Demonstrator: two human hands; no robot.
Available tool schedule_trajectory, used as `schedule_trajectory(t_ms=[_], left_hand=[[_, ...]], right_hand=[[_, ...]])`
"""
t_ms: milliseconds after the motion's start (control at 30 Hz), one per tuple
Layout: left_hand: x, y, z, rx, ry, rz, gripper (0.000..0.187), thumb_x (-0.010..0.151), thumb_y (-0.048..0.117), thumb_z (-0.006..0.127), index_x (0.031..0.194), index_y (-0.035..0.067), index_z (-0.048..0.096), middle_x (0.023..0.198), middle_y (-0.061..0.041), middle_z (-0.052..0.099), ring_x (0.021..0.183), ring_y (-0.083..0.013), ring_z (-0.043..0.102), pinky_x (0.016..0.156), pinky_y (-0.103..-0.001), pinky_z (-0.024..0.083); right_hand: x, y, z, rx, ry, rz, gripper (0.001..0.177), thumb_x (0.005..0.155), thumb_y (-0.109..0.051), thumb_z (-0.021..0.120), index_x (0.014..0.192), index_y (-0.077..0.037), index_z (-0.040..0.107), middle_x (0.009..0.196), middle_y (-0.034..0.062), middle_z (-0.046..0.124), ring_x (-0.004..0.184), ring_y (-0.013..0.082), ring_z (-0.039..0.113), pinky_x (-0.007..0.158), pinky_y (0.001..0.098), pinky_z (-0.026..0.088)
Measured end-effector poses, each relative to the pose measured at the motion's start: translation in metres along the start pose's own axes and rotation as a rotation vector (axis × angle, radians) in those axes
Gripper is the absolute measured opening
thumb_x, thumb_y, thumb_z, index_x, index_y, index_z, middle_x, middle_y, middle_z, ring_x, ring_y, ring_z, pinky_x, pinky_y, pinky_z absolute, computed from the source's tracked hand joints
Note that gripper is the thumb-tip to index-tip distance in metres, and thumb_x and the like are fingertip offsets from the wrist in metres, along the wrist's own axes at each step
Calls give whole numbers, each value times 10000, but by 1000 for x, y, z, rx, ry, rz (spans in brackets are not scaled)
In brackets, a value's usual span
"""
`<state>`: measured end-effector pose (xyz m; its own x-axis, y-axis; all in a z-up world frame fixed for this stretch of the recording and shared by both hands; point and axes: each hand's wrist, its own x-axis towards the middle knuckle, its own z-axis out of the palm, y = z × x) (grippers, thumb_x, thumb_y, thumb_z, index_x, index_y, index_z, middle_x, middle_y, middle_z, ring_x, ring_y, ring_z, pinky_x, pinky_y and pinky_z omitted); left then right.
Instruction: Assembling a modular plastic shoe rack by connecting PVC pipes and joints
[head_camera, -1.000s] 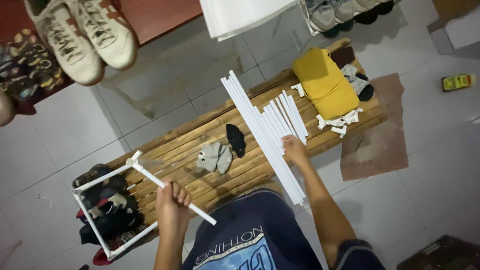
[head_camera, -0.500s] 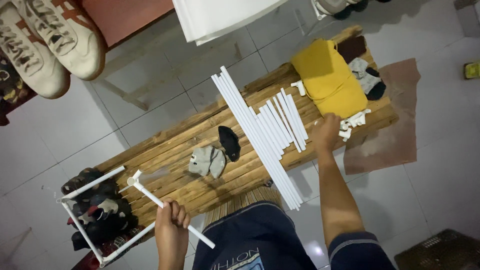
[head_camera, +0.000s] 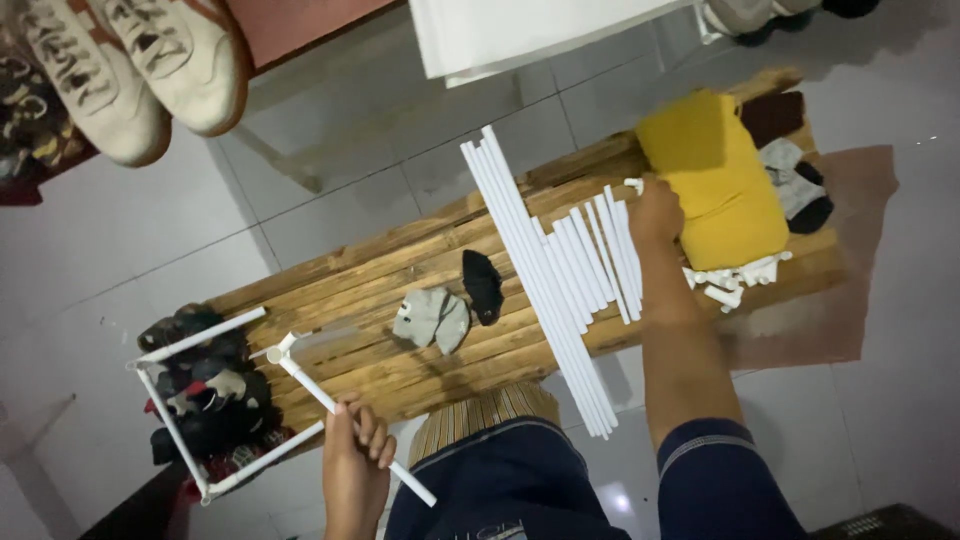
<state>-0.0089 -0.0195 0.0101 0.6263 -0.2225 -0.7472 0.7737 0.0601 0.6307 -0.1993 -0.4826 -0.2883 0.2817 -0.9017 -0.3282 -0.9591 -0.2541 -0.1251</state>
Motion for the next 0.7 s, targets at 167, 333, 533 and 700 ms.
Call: schedule_trajectory(t_ms=[167, 333, 533, 700], left_hand=[[-9, 17, 13, -5, 48, -26, 322, 1129, 375, 381, 1150, 101, 549, 627, 9, 265, 458, -93, 181, 371, -251, 206], [-3, 16, 6, -175, -11, -15, 342, 1139, 305, 352, 1230, 58, 570, 624, 13, 304, 442, -76, 206, 360, -222, 190], [5, 11, -2, -354, -129, -87, 237, 1113, 217, 391, 1166, 55, 554, 664, 2, 339, 462, -84, 243, 367, -224, 235], [8, 4, -11, -367, -200, -81, 215, 1096, 237, 431, 1152, 81, 568, 658, 11, 302, 463, -83, 228, 372, -223, 221]], right_hand=[[-27, -5, -23, 297, 33, 90, 425, 942, -238, 621, 1355, -145, 652, 1267, 202, 661, 1116, 438, 643, 865, 569, 503], [-113, -43, -91, 857, 141, 46, 203, 1066, -190, 658, 1231, -114, 568, 889, 12, 527, 753, 126, 497, 677, 299, 458], [-205, -39, -62, 939, -170, 201, 301, 922, 26, 605, 1142, -145, 492, 1018, 59, 516, 800, 161, 496, 676, 323, 437], [-252, -12, 47, 478, -220, -43, 246, 825, 42, 564, 1037, -82, 574, 991, 174, 550, 807, 322, 565, 688, 464, 445]])
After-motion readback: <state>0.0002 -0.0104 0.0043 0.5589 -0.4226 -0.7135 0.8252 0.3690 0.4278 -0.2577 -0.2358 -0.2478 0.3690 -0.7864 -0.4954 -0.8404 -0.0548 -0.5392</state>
